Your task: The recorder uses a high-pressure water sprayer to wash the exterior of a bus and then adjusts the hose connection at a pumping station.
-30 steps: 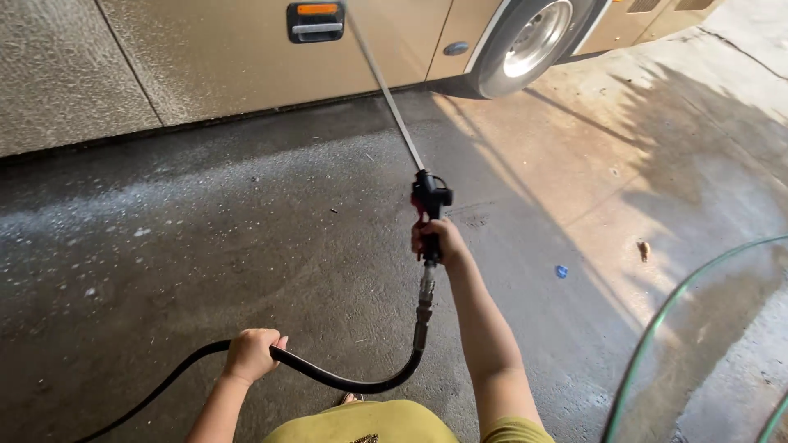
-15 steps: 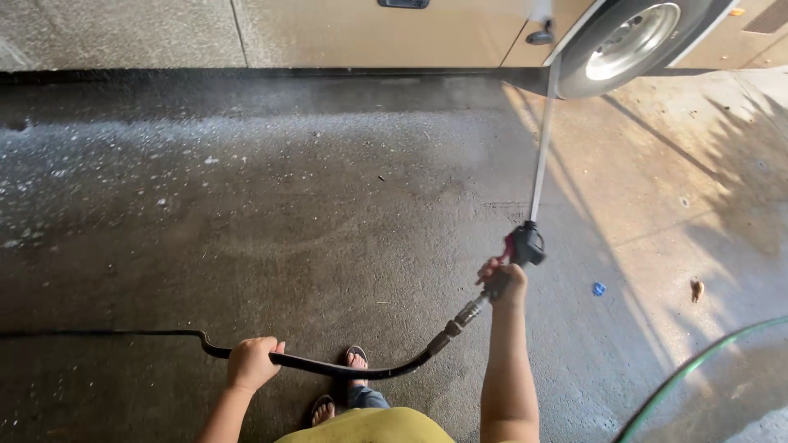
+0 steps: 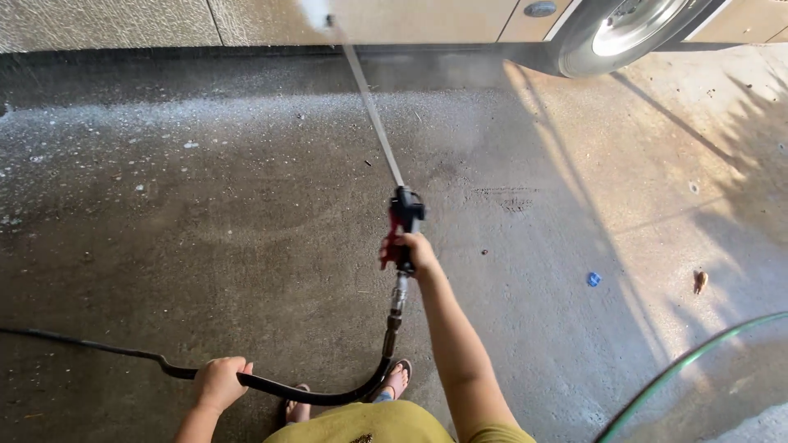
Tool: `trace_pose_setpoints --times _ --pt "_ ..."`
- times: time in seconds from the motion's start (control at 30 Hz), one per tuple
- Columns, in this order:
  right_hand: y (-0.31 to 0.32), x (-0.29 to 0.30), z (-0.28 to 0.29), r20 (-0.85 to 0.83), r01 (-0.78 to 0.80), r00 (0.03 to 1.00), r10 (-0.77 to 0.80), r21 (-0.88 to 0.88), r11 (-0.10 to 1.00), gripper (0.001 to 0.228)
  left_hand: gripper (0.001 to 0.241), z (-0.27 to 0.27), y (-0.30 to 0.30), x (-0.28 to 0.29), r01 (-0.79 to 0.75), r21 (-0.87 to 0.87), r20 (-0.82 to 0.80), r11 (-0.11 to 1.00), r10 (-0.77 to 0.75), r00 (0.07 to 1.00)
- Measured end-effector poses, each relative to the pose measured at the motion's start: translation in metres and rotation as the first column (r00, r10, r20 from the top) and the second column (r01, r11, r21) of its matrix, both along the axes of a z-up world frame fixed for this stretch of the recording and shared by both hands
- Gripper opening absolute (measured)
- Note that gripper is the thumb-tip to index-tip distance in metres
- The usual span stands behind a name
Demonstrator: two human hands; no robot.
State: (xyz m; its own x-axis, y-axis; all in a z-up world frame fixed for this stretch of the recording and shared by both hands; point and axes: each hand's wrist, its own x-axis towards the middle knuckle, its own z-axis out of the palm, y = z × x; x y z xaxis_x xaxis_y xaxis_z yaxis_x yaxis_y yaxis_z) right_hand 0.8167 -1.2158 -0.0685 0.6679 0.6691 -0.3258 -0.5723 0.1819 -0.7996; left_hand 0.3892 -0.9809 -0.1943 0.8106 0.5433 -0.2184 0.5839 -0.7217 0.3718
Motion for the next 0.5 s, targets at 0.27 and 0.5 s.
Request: trace_pose_setpoints --times 0.27,0.5 --pt "-0.107 0.094 -0.026 -0.075 -0.062 0.996 0.054 -0.103 0.993 0.040 0.029 0.003 -0.113 0.116 0.074 -0.006 -0.089 0.997 -0.074 0.993" --pt "-0.294 0.209 -0.035 -0.075 0.395 0.918 -0.391 0.052 0.917 0.026 0.034 0.020 -0.161 0.234 0.011 0.012 -0.145 1.000 -0.009 0.989"
